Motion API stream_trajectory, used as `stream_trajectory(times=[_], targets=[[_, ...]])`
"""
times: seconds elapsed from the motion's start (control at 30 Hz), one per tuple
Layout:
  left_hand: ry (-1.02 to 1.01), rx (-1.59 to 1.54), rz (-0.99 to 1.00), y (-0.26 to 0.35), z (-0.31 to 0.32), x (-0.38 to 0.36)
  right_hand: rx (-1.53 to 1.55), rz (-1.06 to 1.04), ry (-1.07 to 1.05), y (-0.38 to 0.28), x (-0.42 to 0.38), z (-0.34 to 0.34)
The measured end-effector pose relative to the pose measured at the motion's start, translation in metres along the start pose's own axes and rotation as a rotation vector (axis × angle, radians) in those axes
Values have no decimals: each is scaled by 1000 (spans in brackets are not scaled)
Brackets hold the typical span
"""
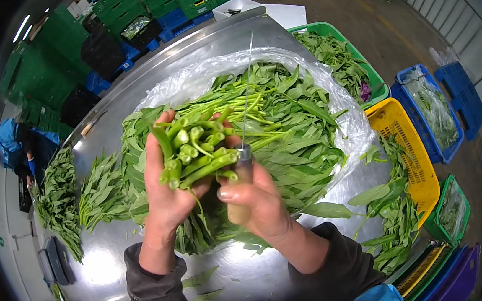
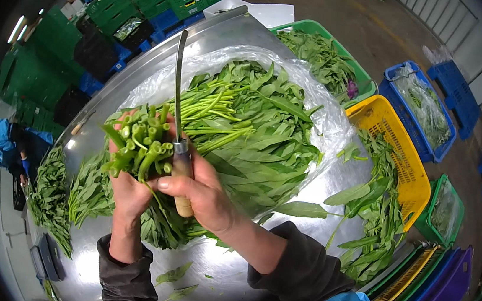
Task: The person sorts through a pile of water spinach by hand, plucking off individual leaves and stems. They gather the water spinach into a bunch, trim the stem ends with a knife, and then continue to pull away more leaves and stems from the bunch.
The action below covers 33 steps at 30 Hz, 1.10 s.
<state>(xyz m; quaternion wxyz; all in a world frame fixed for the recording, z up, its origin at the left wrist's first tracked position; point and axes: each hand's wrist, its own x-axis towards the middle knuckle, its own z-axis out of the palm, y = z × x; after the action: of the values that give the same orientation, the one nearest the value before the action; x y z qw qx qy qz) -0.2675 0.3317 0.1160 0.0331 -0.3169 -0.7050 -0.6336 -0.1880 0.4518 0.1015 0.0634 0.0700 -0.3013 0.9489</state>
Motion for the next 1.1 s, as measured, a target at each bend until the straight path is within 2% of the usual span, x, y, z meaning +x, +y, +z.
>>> stream_trajectory(times=[0.13,0.23,0.27,0.33,0.47,0.6,0.67,0.7,0.73,0.8,0.83,0.9,0.97,1.0,1.03,1.07,1.1], targets=[[73,94,-62,-22,-15,-12,-11,-59,-52,11,-4,-7],[283,145,-38,-21,-29,-6,-145,-234,-50,9,-22,-28],[282,405,66,-9,-32,-5,-145,-233,-49,14,-38,-41],[347,309,4,-4,-40,-1,29,-79,241,27,-62,-63],[294,282,-51,-1,-36,-2,136,-92,358,45,-46,-74],[246,319,-97,-5,-29,-12,293,-97,465,43,11,-71],[148,241,-147,-11,-32,-13,375,-62,383,30,29,-60],[119,63,-140,-16,-29,-14,390,-91,292,22,34,-51],[55,160,-217,-11,-28,-10,390,-87,292,17,34,-40],[-92,409,87,0,-16,4,343,-90,20,8,32,-23],[-89,409,81,0,-8,2,296,12,19,6,25,-22],[19,2,-100,-2,5,-3,290,33,64,4,16,-9],[44,7,-85,-20,-1,-8,290,56,67,12,14,-1],[72,14,-61,-26,-6,-9,170,165,14,3,9,-1],[68,15,-163,-28,-11,-11,221,157,-9,9,11,-6],[68,14,-163,-28,-13,-13,271,150,-33,15,13,-11],[114,-249,-220,-28,-13,-16,302,90,-55,10,15,-11]])
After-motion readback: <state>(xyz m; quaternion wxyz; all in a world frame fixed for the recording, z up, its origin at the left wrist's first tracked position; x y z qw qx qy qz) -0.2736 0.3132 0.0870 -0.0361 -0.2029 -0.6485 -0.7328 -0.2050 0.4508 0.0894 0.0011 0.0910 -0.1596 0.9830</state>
